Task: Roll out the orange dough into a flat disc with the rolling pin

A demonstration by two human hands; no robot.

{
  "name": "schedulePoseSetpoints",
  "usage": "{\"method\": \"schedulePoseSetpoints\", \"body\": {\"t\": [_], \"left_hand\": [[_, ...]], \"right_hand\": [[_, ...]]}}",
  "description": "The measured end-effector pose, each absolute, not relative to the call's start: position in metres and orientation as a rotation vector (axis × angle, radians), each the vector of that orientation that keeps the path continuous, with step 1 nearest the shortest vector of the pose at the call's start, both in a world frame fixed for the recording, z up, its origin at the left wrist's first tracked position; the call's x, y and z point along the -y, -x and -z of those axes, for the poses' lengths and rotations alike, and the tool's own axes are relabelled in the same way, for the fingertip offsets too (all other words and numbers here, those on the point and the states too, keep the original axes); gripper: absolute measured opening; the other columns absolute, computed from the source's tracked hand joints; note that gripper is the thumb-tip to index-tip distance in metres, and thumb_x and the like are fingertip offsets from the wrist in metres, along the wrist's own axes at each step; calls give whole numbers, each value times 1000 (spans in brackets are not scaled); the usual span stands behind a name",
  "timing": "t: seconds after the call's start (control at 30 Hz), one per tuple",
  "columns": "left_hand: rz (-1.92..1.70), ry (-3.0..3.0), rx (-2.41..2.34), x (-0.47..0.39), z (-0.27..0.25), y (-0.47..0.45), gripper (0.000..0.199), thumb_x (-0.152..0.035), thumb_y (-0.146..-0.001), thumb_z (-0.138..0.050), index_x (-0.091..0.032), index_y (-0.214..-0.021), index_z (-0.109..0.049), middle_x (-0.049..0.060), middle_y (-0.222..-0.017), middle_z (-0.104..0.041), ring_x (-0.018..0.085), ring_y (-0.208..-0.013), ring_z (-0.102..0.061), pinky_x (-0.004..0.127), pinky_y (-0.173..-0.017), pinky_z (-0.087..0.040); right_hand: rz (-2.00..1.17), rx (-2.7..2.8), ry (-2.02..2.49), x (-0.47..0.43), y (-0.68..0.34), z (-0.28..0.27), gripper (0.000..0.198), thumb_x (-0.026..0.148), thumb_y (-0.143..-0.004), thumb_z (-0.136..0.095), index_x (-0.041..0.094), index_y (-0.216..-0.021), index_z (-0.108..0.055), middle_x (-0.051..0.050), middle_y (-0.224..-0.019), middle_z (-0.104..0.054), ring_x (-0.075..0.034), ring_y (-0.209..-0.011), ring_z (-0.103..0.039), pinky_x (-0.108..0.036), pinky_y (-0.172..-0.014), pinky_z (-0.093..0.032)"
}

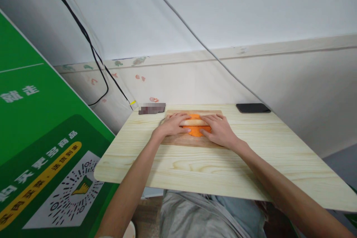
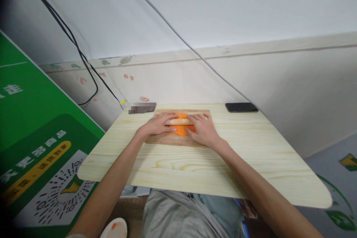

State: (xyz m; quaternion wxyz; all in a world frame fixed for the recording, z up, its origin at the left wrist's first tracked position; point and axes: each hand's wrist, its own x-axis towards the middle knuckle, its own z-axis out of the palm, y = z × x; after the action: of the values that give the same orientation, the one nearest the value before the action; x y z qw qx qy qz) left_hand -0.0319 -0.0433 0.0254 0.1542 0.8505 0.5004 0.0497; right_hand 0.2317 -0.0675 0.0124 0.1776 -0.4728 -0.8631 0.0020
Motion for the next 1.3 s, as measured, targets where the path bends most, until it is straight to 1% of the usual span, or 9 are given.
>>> {"method": "schedulePoseSetpoints", "body": {"t": [0.23,0.4,0.63,0.8,0.93,1.1,1.3], "left_hand": [[-175,-2430,-1460,42,-26,30,70,-62,-95,-68,-33,-158,-55,4,-175,-43,31,-162,-38,49,-135,-28],[-191,-2415,-1471,44,-25,29,69,-63,-96,-67,-33,-157,-55,4,-176,-43,30,-162,-38,50,-135,-27],[-168,-2416,-1476,44,-27,29,70,-66,-97,-64,-34,-158,-54,4,-176,-41,32,-162,-37,52,-134,-28],[-160,-2447,-1455,45,-27,30,68,-65,-99,-62,-33,-159,-53,5,-176,-41,31,-162,-36,53,-134,-28],[-163,-2479,-1455,48,-27,28,67,-66,-101,-58,-34,-159,-51,7,-175,-43,32,-161,-38,54,-132,-30],[-165,-2478,-1485,49,-26,26,69,-69,-98,-62,-34,-157,-53,5,-174,-44,33,-160,-40,56,-131,-31],[-176,-2465,-1487,47,-26,26,69,-70,-97,-63,-34,-155,-55,6,-174,-45,32,-160,-40,56,-131,-31]], "right_hand": [[-33,2420,1334,65,-232,-9,50,38,-101,-62,23,-148,-67,-11,-148,-72,-32,-138,-63,-53,-120,-36],[-32,2416,1354,65,-231,-9,49,38,-102,-63,22,-148,-67,-12,-147,-72,-32,-138,-63,-53,-119,-36],[-17,2411,1360,67,-229,-9,44,37,-104,-59,24,-145,-69,-12,-147,-73,-33,-136,-64,-54,-117,-36],[7,2390,1383,68,-227,-7,42,37,-105,-57,23,-142,-70,-12,-147,-73,-32,-134,-65,-52,-117,-34],[37,2393,1384,69,-226,-7,45,39,-103,-62,23,-144,-69,-12,-146,-73,-33,-135,-64,-53,-118,-33],[4,2389,1384,67,-226,-8,46,36,-100,-65,21,-143,-69,-13,-145,-73,-33,-135,-65,-54,-119,-33],[-24,2396,1398,65,-226,-7,48,35,-97,-67,23,-143,-69,-13,-146,-73,-34,-136,-65,-56,-120,-33]]}}
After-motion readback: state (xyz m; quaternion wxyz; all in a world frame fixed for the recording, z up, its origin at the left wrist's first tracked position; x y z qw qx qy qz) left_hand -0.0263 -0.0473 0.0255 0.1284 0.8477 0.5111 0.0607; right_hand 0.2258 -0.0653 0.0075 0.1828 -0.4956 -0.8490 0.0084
